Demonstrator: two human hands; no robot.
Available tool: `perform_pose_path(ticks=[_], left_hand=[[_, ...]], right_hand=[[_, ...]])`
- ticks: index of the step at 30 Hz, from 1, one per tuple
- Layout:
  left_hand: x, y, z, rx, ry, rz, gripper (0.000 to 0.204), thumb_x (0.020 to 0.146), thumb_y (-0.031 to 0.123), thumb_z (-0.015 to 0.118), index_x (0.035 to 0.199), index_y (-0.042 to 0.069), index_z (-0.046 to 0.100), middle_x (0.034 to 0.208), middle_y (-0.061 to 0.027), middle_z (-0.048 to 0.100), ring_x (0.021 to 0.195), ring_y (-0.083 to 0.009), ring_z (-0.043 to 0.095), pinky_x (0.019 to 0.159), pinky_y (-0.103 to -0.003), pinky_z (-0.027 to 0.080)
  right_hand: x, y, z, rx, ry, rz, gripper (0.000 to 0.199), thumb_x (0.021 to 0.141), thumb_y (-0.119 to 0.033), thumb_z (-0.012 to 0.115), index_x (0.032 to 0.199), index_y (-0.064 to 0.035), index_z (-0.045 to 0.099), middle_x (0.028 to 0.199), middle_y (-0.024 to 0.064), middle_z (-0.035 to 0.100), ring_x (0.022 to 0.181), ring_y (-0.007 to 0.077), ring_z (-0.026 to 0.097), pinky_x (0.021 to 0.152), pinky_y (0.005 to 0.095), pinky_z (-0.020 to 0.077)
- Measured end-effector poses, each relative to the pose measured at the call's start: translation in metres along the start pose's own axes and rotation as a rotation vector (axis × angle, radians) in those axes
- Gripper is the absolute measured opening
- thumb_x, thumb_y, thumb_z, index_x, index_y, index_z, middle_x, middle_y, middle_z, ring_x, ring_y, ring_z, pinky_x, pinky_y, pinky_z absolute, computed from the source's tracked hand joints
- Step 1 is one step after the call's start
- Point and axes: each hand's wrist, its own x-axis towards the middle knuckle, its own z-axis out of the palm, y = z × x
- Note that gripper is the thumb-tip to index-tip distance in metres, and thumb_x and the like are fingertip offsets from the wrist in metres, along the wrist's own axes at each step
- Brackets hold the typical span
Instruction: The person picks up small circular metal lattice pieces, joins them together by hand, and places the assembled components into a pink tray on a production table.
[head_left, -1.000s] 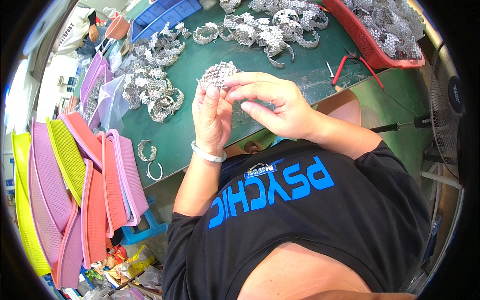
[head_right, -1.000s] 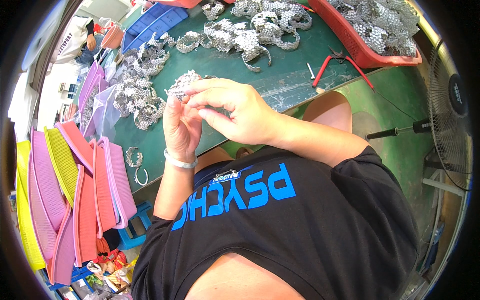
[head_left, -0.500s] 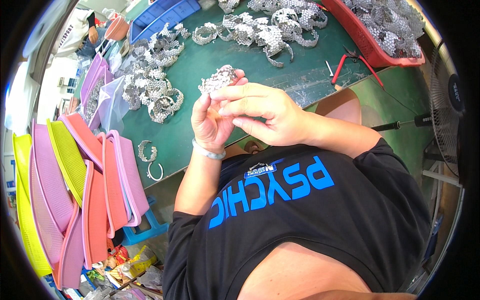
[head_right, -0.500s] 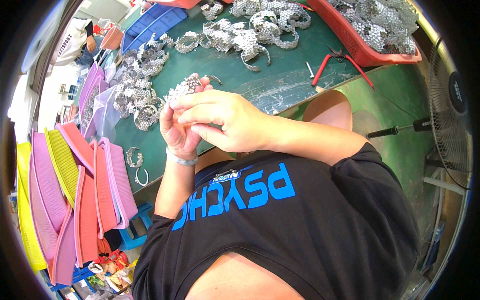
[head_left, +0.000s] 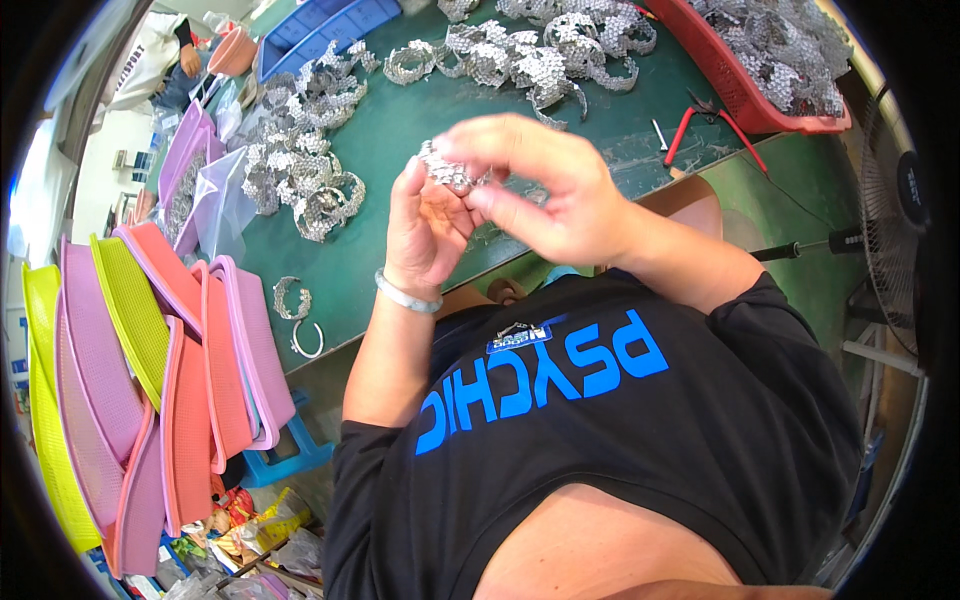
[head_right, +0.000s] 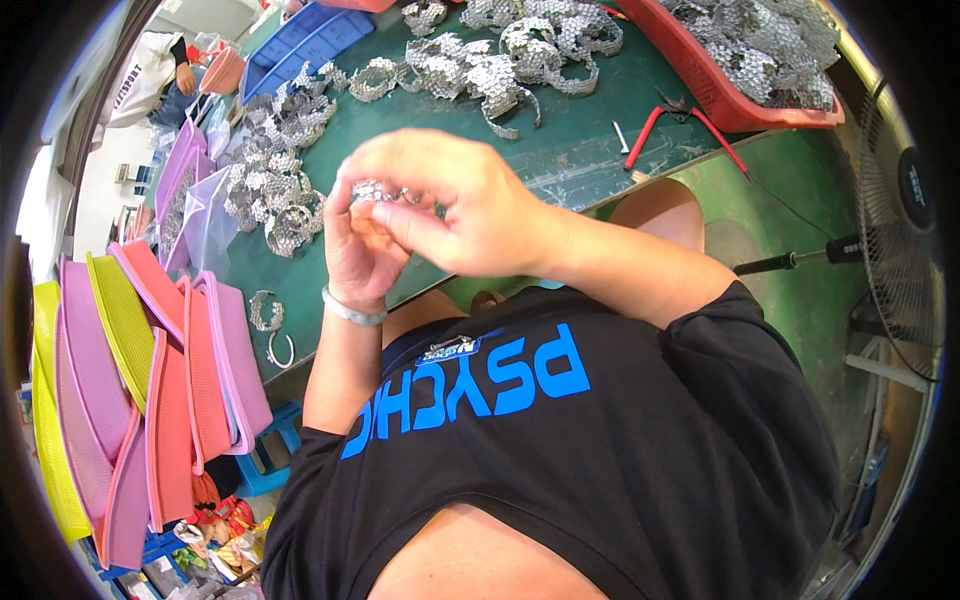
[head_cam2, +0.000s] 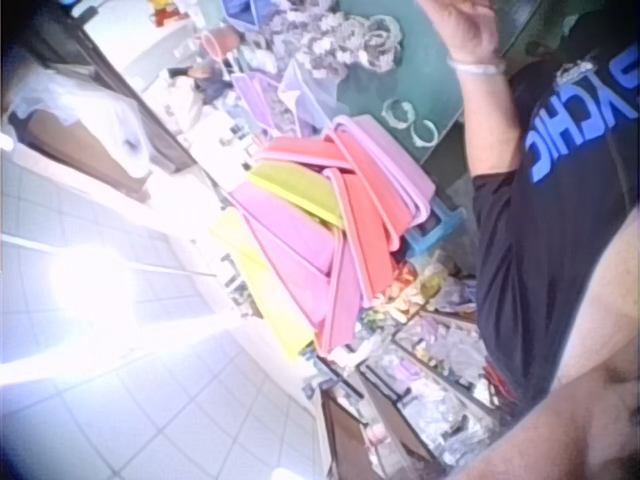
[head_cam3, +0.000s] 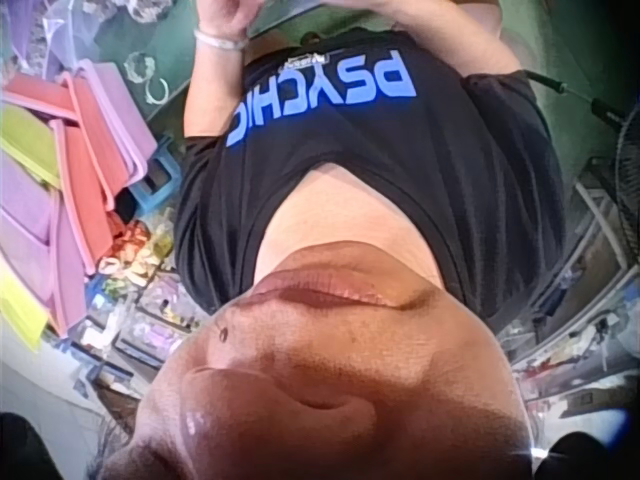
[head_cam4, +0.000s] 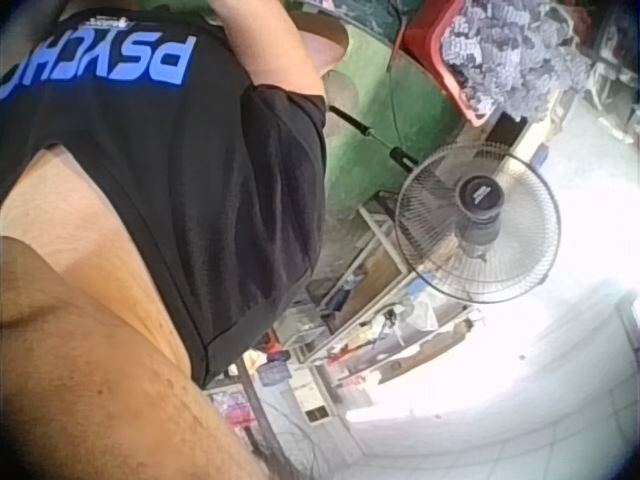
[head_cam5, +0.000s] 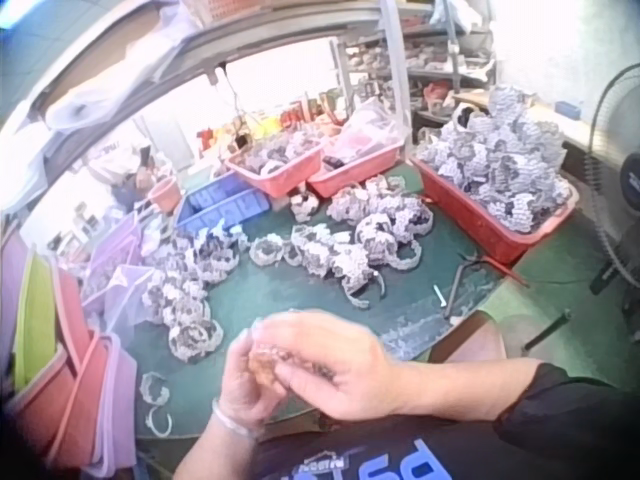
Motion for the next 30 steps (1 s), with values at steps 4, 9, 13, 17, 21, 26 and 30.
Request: perform_pose_path(ticks=[4, 9, 13, 17, 21, 26, 30], left_hand=[[0.007, 0.004, -0.008, 0.351, 0.100, -0.174, 0.048, 0.087, 0.053, 0.038, 0.098, 0.009, 0.055, 0.069, -0.0018, 0.060, 0.056, -0.0118, 0.057, 0.054, -0.022, 0.045], [0.008, 0.009, 0.002, 0.551, 0.219, -0.187, 0.049, 0.088, 0.054, 0.035, 0.092, 0.008, 0.054, 0.062, 0.0005, 0.056, 0.050, -0.0085, 0.049, 0.047, -0.020, 0.037], [0.007, 0.007, -0.003, 0.520, 0.273, -0.162, 0.056, 0.086, 0.058, 0.034, 0.100, 0.007, 0.050, 0.068, 0.0010, 0.056, 0.051, -0.0075, 0.046, 0.048, -0.020, 0.035], [0.004, 0.005, -0.005, 0.505, 0.251, -0.082, 0.057, 0.087, 0.057, 0.036, 0.106, 0.004, 0.047, 0.071, -0.0001, 0.056, 0.054, -0.0078, 0.046, 0.052, -0.020, 0.036], [0.003, 0.003, 0.000, 0.513, 0.301, 0.039, 0.051, 0.089, 0.050, 0.040, 0.108, 0.003, 0.047, 0.069, -0.0014, 0.055, 0.056, -0.0087, 0.047, 0.055, -0.022, 0.037], [0.001, 0.004, -0.003, 0.538, 0.295, 0.163, 0.047, 0.089, 0.044, 0.043, 0.110, 0.002, 0.047, 0.067, -0.0016, 0.053, 0.058, -0.0096, 0.048, 0.056, -0.022, 0.037], [-0.001, 0.006, -0.002, 0.560, 0.290, 0.226, 0.041, 0.090, 0.039, 0.044, 0.107, 0.002, 0.048, 0.068, -0.0024, 0.053, 0.061, -0.0094, 0.048, 0.057, -0.022, 0.038]], right_hand=[[0.007, 0.016, -0.007, -0.041, -0.068, 0.322, 0.037, 0.079, -0.011, 0.061, 0.115, -0.0053, 0.054, 0.113, 0.0078, 0.055, 0.099, 0.0168, 0.052, 0.077, 0.0279, 0.0431], [-0.002, 0.039, -0.003, 0.543, -0.142, 0.670, 0.042, 0.085, -0.016, 0.058, 0.122, -0.0009, 0.045, 0.112, 0.0104, 0.054, 0.098, 0.0156, 0.051, 0.085, 0.0274, 0.0420], [-0.002, 0.038, -0.006, 0.558, -0.066, 0.745, 0.040, 0.087, -0.018, 0.056, 0.121, -0.0003, 0.045, 0.105, 0.0065, 0.057, 0.093, 0.0107, 0.053, 0.081, 0.0240, 0.0429], [-0.004, 0.038, -0.005, 0.513, 0.015, 0.787, 0.039, 0.086, -0.019, 0.057, 0.118, 0.0013, 0.047, 0.104, 0.0049, 0.057, 0.091, 0.0095, 0.053, 0.077, 0.0234, 0.0433], [-0.006, 0.037, -0.005, 0.557, 0.079, 0.732, 0.040, 0.086, -0.018, 0.057, 0.119, 0.0017, 0.045, 0.105, 0.0058, 0.055, 0.091, 0.0097, 0.052, 0.078, 0.0242, 0.0429], [-0.009, 0.038, -0.002, 0.650, 0.130, 0.699, 0.045, 0.086, -0.016, 0.057, 0.123, 0.0012, 0.039, 0.105, 0.0072, 0.054, 0.089, 0.0101, 0.052, 0.080, 0.0248, 0.0423], [-0.010, 0.040, -0.004, 0.713, 0.126, 0.760, 0.046, 0.086, -0.014, 0.058, 0.124, 0.0009, 0.038, 0.104, 0.0079, 0.055, 0.090, 0.0112, 0.053, 0.081, 0.0257, 0.0430]])
